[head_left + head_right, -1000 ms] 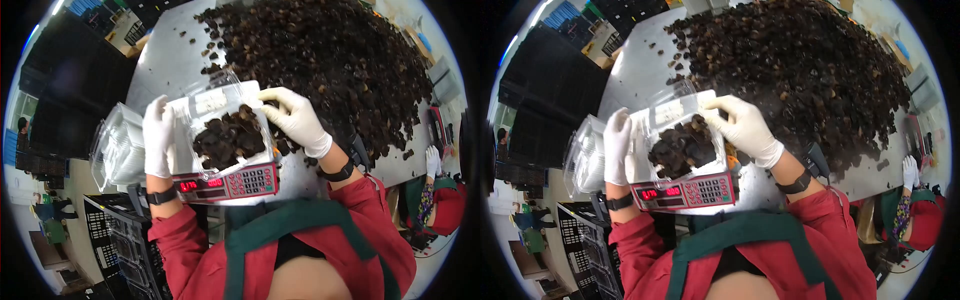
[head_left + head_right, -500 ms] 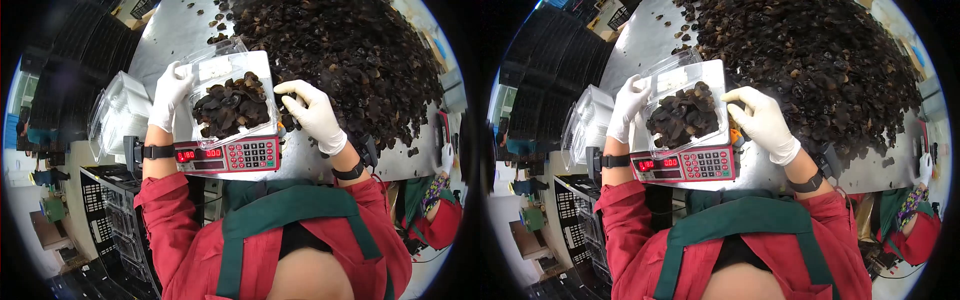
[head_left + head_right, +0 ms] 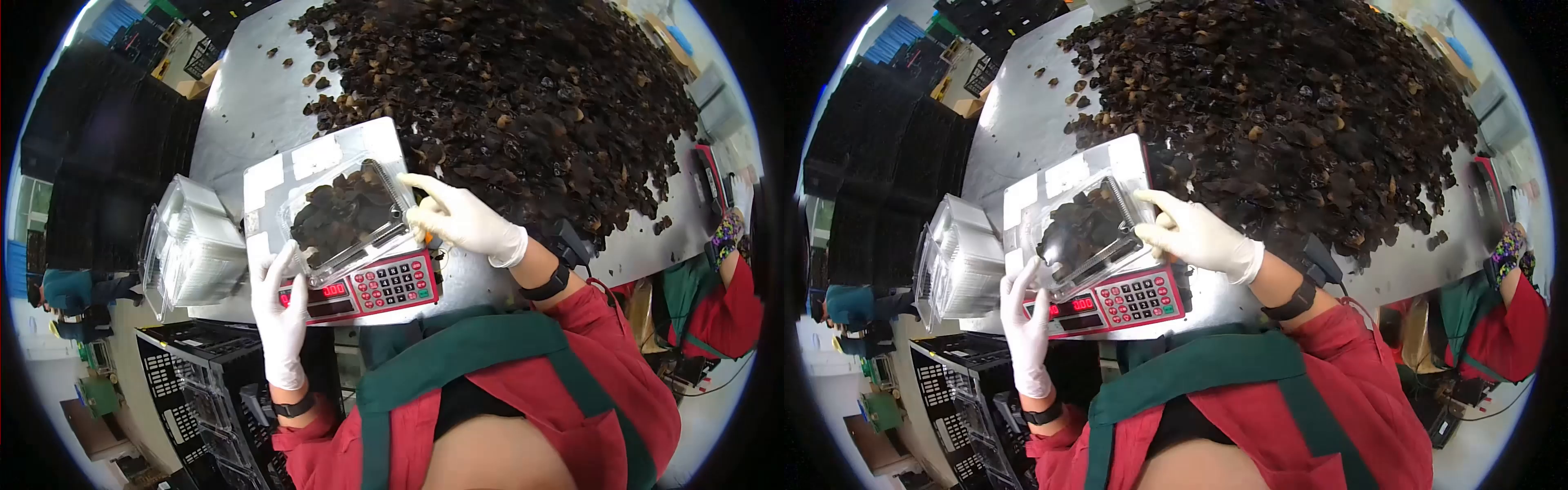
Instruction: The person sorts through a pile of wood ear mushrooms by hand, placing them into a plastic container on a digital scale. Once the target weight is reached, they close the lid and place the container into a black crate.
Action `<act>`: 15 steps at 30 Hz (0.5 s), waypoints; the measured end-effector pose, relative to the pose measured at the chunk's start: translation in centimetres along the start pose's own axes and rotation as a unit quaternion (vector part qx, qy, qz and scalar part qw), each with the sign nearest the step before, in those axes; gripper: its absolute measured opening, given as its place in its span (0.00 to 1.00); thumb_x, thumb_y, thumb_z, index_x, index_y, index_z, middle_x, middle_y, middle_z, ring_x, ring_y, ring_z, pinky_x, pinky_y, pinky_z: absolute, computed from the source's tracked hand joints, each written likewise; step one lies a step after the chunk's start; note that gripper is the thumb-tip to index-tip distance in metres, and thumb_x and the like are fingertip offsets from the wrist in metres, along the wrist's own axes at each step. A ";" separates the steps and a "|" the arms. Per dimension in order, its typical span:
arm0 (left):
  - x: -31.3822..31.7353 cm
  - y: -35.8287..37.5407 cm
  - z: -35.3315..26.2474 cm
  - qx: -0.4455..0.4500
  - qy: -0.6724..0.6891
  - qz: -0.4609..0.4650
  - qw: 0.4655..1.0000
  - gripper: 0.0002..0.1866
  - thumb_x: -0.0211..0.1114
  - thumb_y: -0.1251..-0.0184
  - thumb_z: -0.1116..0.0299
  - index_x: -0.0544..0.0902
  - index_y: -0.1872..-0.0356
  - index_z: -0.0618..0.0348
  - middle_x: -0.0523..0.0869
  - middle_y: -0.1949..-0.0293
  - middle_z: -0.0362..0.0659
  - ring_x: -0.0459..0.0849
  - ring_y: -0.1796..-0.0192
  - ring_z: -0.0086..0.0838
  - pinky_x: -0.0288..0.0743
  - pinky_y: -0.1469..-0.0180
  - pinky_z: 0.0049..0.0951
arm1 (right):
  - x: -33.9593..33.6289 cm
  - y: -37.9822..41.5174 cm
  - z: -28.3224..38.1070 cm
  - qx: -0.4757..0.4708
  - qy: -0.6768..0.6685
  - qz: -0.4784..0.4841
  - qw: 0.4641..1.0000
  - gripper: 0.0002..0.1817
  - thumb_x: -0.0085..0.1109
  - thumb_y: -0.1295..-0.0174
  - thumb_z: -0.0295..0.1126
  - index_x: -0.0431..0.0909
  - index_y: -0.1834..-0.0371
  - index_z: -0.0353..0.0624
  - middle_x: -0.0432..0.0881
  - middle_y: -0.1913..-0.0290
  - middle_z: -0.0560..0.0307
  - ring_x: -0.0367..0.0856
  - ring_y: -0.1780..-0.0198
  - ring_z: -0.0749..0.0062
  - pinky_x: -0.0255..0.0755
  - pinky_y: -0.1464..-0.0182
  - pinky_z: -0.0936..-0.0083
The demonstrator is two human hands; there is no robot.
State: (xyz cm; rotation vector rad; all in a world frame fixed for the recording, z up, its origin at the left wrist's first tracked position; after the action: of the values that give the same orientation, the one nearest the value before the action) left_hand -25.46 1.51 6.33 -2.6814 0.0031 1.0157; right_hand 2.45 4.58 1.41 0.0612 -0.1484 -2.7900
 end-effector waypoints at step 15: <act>2.6 2.2 0.9 -0.240 0.387 0.090 0.886 0.41 0.60 0.30 0.75 0.50 0.19 0.53 0.84 0.68 0.40 0.82 0.72 0.20 0.73 0.68 0.18 | 0.8 0.4 0.3 0.053 -0.084 -0.006 0.995 0.35 0.51 0.34 0.24 0.56 0.22 0.36 0.82 0.74 0.57 0.62 0.85 0.90 0.55 0.81 0.90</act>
State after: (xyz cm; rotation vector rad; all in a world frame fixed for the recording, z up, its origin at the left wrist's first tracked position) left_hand -24.33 -0.15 3.46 -3.4024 0.1816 -0.1215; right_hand 1.84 4.01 1.68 -0.1487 -0.3399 -2.7961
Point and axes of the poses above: each hand's wrist, its own y-axis away from the middle knuckle, its own x-axis out of the palm, z = x × y, the point moved 6 cm from there along -y, towards the middle knuckle
